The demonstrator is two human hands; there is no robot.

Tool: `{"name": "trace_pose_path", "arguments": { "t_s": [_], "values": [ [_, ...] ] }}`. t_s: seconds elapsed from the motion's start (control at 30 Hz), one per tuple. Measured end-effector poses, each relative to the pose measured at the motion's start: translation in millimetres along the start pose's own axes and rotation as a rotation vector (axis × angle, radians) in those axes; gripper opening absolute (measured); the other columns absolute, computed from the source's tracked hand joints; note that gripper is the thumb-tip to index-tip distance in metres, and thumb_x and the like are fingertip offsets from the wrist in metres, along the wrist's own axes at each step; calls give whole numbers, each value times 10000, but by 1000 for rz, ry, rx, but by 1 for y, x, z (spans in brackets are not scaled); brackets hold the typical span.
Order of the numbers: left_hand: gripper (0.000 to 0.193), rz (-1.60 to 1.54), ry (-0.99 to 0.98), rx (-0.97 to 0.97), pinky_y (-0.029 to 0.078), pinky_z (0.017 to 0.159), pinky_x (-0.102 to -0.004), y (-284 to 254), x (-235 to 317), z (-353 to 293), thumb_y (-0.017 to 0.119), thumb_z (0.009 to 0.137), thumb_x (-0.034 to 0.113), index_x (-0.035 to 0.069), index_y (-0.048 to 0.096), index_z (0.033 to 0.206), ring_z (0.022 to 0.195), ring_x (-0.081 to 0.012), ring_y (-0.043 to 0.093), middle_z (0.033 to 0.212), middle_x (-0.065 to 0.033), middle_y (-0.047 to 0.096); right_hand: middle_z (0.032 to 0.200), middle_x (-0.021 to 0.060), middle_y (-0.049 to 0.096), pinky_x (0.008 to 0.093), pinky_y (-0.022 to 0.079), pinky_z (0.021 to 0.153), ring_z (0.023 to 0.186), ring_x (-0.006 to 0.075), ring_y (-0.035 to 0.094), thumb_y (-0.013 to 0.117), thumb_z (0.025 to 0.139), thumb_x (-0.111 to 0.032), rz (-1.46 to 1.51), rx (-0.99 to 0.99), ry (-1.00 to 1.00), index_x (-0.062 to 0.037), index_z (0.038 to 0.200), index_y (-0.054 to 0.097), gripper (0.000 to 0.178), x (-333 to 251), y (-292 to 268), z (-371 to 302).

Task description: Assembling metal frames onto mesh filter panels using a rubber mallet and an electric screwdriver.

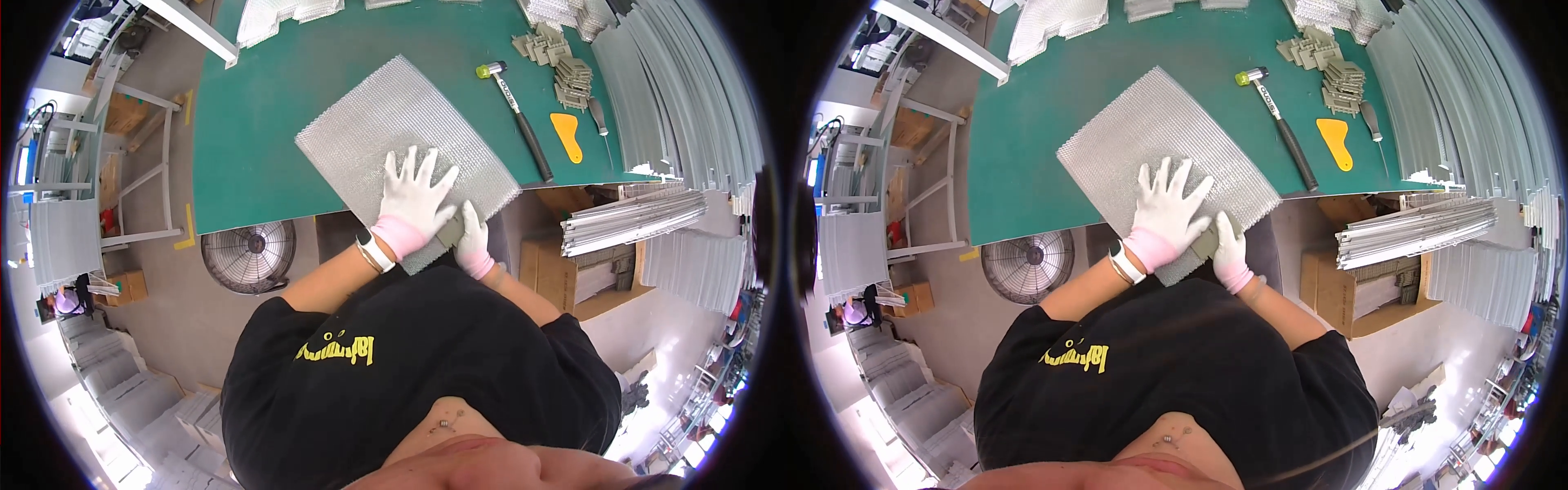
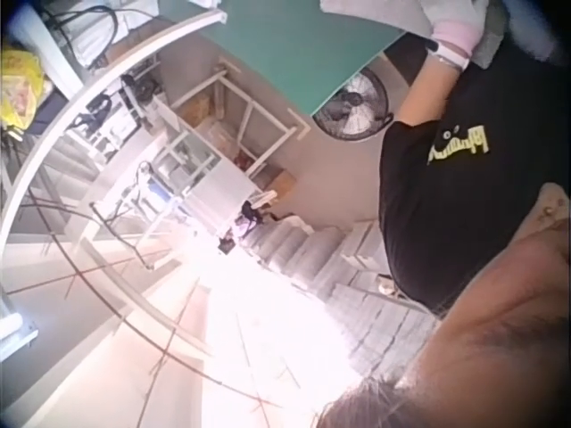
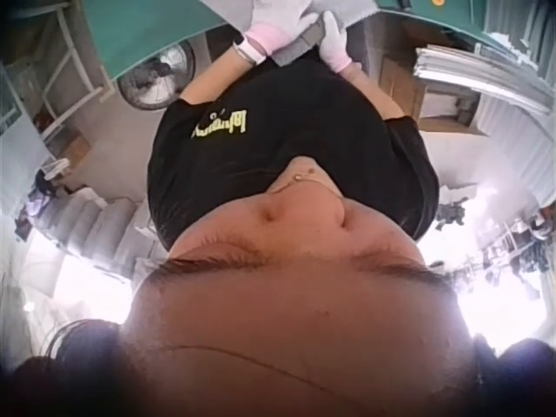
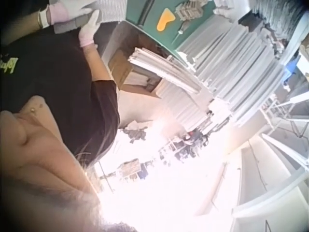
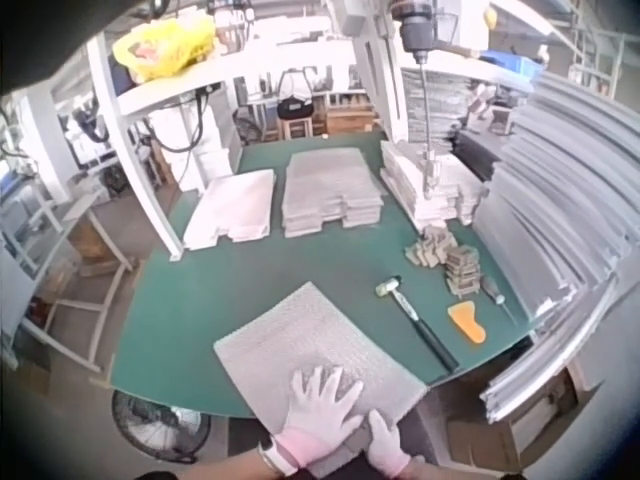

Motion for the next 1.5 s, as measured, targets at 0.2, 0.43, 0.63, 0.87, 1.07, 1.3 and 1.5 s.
{"name": "trace_pose_path", "arguments": {
  "t_s": [0.2, 0.43, 0.63, 0.87, 1.07, 1.3, 1.5],
  "values": [
    [440, -702, 112, 38, 241, 1183, -493, -18, -85, 19, 588, 959, 238, 145, 553, 1388, 1372, -312, 430, 1454, -188, 460, 1104, 133, 709, 340, 523, 939, 1068, 232, 669, 546, 1000, -438, -839, -1160, 466, 12, 1190, 642, 498, 14, 62, -56],
    [552, -1841, -865, 819, 361, 1124, -418, -6, -234, -63, 562, 1003, 219, 17, 363, 1475, 1331, -294, 447, 1480, -177, 427, 1189, 217, 625, 416, 468, 990, 1106, 325, 610, 577, 962, -431, -1047, -591, -215, 31, 1286, 586, 565, -143, 64, 51],
    [645, -1995, -732, 531, 352, 1128, -392, 5, -221, -35, 560, 1010, 267, -16, 272, 1514, 1369, -297, 413, 1534, -209, 364, 1160, 233, 581, 441, 476, 963, 1103, 358, 587, 579, 912, -572, -1769, -270, -564, 31, 1314, 551, 726, -140, 93, 88],
    [644, -1109, -556, 580, 356, 1135, -422, -51, -178, -37, 590, 982, 256, -96, 341, 1461, 1359, -315, 455, 1487, -250, 417, 975, 159, 626, 406, 494, 842, 916, 325, 619, 667, 886, -173, -1236, 66, -803, 32, 1227, 608, 403, -207, 3, 40],
    [743, -255, 298, -91, 256, 1175, -542, -25, 20, -40, 748, 793, 312, 76, 461, 1436, 1388, -419, 366, 1454, -204, 452, 1312, 267, 550, 482, 401, 1069, 1193, 442, 543, 739, 782, -264, -1397, 1302, -533, 25, 1419, 435, 762, -197, -330, -7],
    [496, -27, 210, 85, 312, 1124, -536, -31, -36, 7, 650, 835, 214, 66, 574, 1302, 1324, -388, 442, 1409, -151, 519, 735, 47, 628, 307, 464, 482, 570, 151, 570, 683, 896, -433, -643, 734, 98, -22, 901, 657, 411, -98, -443, 13],
    [394, -376, 402, 362, 406, 1037, -517, -71, 16, -15, 663, 794, 120, 27, 605, 1172, 1194, -411, 540, 1216, -177, 605, 646, 29, 538, 299, 387, 423, 459, 137, 446, 593, 877, -271, -483, 784, 19, -89, 849, 603, 185, -122, -416, 5]
  ]
}}
Point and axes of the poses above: each hand's wrist, its own z-axis towards the middle knuckle, its own y-axis out of the palm, x = y × z, the point moved 10 cm from there along z, towards the middle knuckle
